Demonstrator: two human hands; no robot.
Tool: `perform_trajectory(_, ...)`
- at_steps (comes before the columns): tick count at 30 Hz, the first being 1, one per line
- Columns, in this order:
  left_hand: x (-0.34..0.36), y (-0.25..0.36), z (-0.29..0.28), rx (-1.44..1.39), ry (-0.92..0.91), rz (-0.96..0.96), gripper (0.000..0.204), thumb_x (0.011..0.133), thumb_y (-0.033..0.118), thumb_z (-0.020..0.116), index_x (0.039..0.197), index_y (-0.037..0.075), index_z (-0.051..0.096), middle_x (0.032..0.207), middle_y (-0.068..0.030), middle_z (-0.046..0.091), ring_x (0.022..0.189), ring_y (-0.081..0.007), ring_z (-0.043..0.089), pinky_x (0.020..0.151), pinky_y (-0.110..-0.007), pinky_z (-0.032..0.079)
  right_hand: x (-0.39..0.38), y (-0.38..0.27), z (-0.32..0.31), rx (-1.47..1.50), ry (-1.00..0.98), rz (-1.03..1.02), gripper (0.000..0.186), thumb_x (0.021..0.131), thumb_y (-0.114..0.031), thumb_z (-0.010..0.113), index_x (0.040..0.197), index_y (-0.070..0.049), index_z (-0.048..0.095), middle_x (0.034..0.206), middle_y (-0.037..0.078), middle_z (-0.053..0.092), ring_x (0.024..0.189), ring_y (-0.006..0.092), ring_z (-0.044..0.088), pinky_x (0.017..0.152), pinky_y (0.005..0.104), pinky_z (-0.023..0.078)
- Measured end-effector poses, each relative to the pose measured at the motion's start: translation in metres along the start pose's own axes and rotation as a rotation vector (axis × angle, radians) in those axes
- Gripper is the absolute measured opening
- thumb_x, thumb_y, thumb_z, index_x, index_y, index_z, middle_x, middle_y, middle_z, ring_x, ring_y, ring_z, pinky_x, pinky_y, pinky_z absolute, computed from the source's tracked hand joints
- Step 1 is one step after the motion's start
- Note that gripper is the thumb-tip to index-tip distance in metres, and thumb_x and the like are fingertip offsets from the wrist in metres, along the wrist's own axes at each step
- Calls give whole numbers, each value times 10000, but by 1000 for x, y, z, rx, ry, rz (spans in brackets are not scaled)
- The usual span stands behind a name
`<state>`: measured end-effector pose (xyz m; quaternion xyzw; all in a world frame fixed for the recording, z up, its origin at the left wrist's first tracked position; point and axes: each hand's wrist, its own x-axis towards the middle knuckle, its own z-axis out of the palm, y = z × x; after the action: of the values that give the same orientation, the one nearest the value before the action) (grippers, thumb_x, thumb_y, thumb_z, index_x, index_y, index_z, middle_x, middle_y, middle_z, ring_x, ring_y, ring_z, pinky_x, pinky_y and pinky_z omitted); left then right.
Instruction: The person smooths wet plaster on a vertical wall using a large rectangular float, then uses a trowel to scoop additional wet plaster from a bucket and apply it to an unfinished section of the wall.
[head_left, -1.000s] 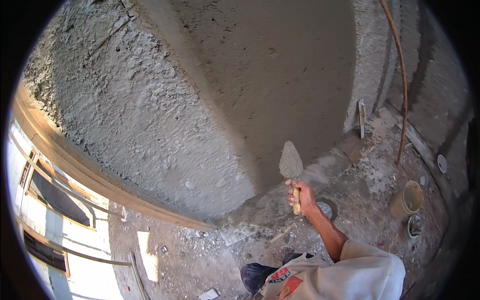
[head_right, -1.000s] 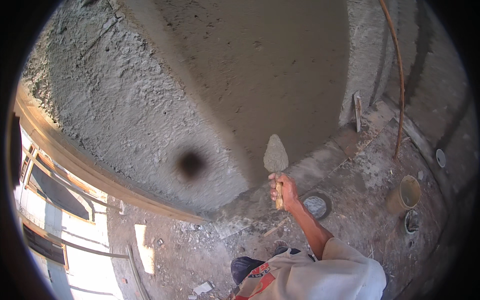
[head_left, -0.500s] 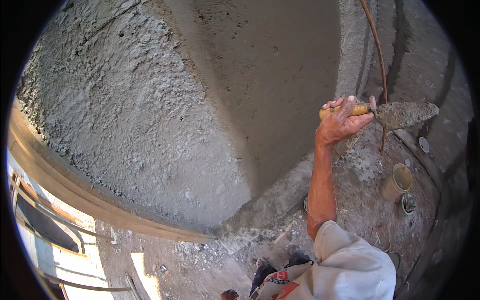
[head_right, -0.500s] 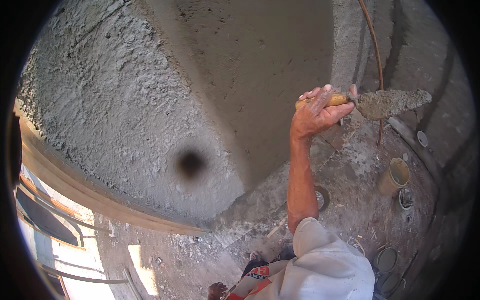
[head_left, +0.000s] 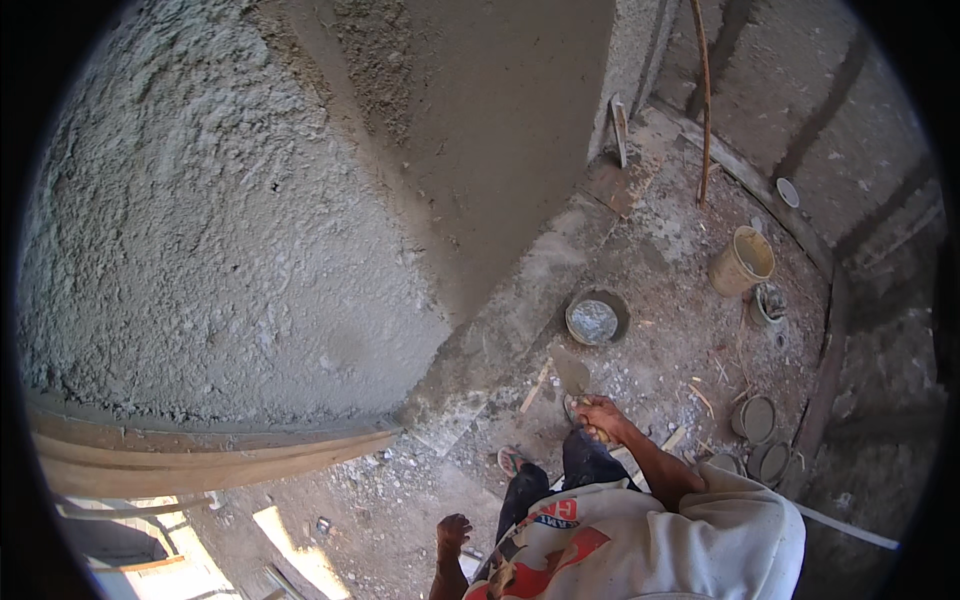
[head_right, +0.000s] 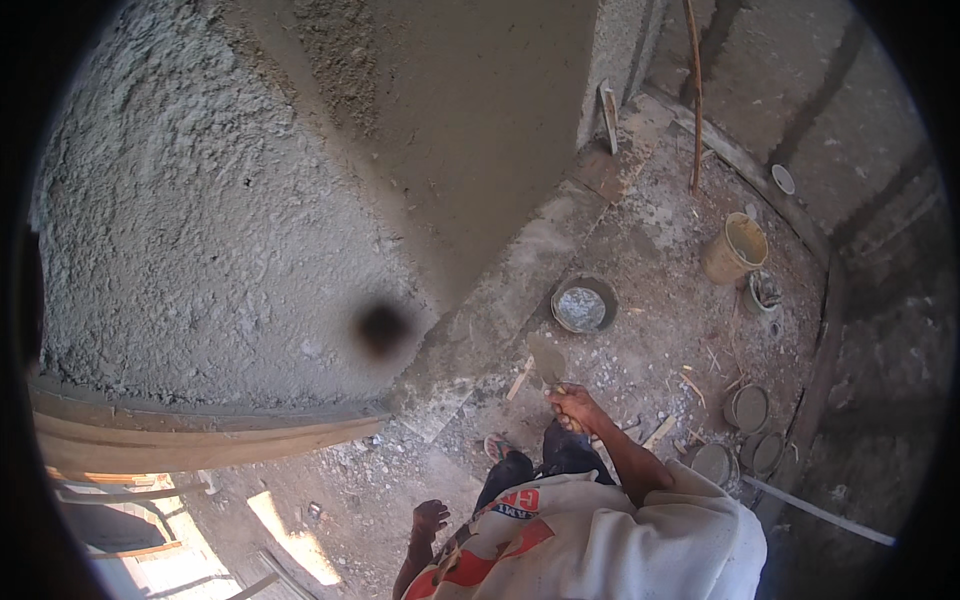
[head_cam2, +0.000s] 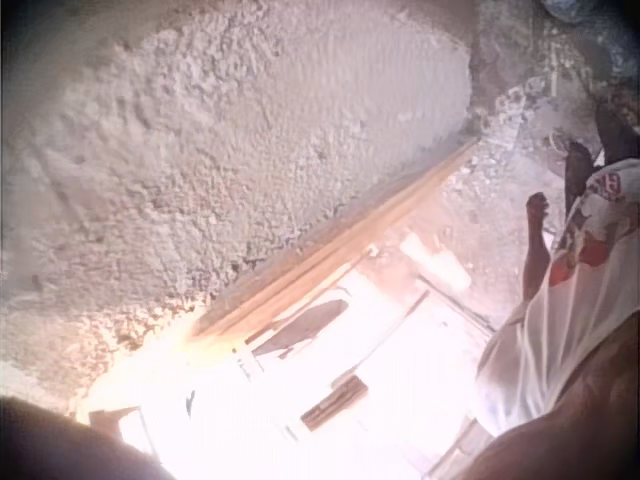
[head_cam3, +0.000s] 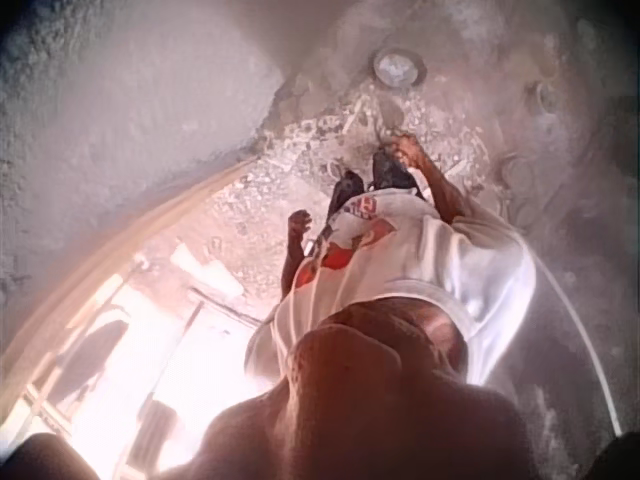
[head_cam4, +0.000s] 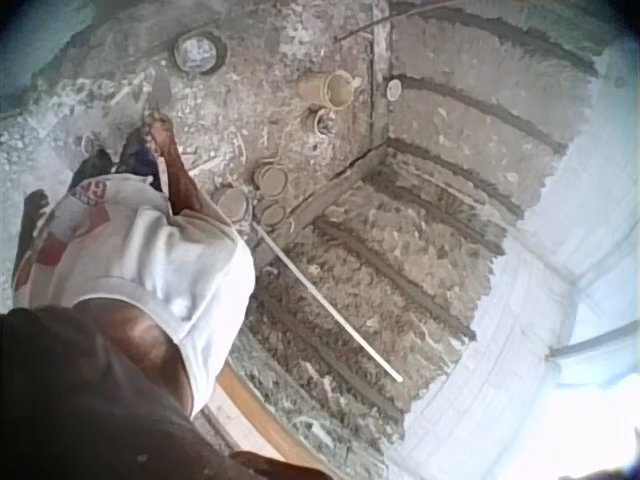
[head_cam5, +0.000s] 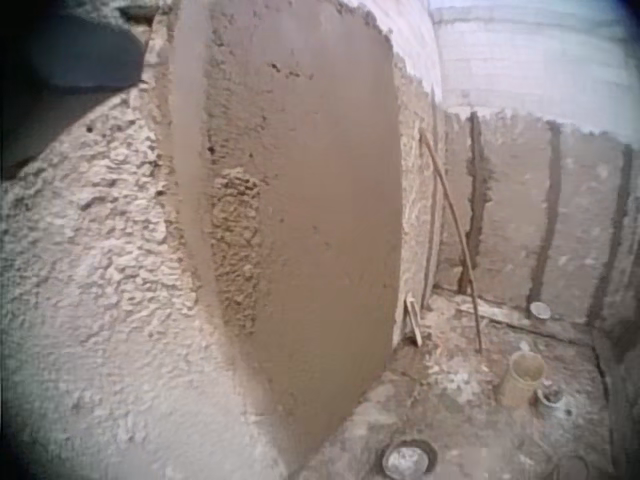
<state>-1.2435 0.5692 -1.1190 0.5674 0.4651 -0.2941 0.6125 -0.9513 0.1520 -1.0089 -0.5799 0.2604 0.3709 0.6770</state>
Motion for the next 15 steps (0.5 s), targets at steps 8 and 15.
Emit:
perform_trajectory(8, 108, 24, 71, 1388, -328, 827, 75, 867, 70, 702, 938, 46, 712, 907, -53, 694, 867, -159, 715, 621, -372, 559, -43, 176, -212, 134, 485, 313, 268, 964, -349, 670, 935, -83, 647, 709, 22, 563, 525, 139, 521, 450, 324, 430)
perform_trajectory(15, 201, 123, 221, 458, -136, 35, 369, 960, 307, 678, 1244, 74, 648, 1033, -58, 706, 852, -165, 694, 641, -336, 516, 7, 195, -280, 196, 425, 451, 249, 928, -321, 710, 893, -111, 579, 650, -23, 481, 490, 104, 456, 433, 298, 365)
